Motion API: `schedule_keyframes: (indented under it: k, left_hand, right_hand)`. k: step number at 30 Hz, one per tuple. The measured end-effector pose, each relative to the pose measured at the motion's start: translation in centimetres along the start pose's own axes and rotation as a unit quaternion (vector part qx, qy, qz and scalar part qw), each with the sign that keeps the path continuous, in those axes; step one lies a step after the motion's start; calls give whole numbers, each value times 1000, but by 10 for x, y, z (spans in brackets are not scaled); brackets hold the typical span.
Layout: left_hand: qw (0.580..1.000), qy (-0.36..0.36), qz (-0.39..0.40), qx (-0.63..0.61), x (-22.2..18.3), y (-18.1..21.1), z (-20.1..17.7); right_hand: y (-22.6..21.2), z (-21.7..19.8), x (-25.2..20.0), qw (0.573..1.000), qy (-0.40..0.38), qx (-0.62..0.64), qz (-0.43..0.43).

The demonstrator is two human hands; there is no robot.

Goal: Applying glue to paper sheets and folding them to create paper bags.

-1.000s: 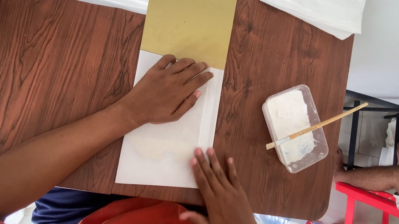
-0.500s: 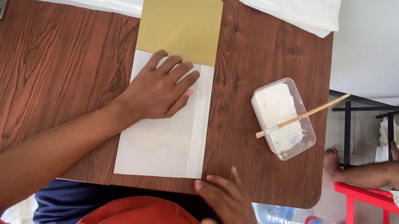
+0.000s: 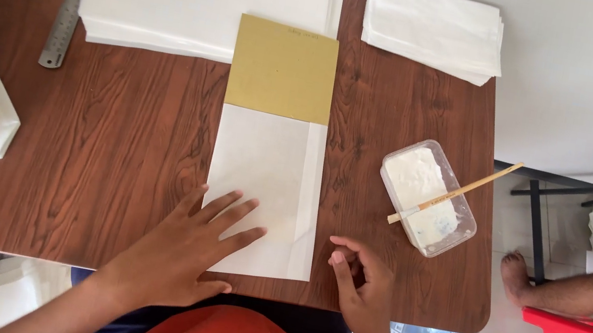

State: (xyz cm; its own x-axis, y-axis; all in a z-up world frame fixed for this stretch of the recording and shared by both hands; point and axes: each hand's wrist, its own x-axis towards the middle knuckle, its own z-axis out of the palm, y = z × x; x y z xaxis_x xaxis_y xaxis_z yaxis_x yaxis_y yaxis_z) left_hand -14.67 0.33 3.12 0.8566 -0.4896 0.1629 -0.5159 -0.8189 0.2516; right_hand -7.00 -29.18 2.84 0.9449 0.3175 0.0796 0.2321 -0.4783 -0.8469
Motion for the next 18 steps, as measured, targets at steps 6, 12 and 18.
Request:
schedule_keyframes:
  k: [6, 12, 18]
  left_hand:
    - [993, 116, -27, -23, -14, 14, -4]
    - [987, 146, -15, 69, -12, 32, 8]
    - [987, 111, -101, 57, -14, 33, 22]
  right_hand:
    - [2, 0, 2, 1000, 1, 19, 16]
    - [7, 0, 1, 999, 5, 50, 9]
    - [3, -4, 1, 999, -6, 46, -12]
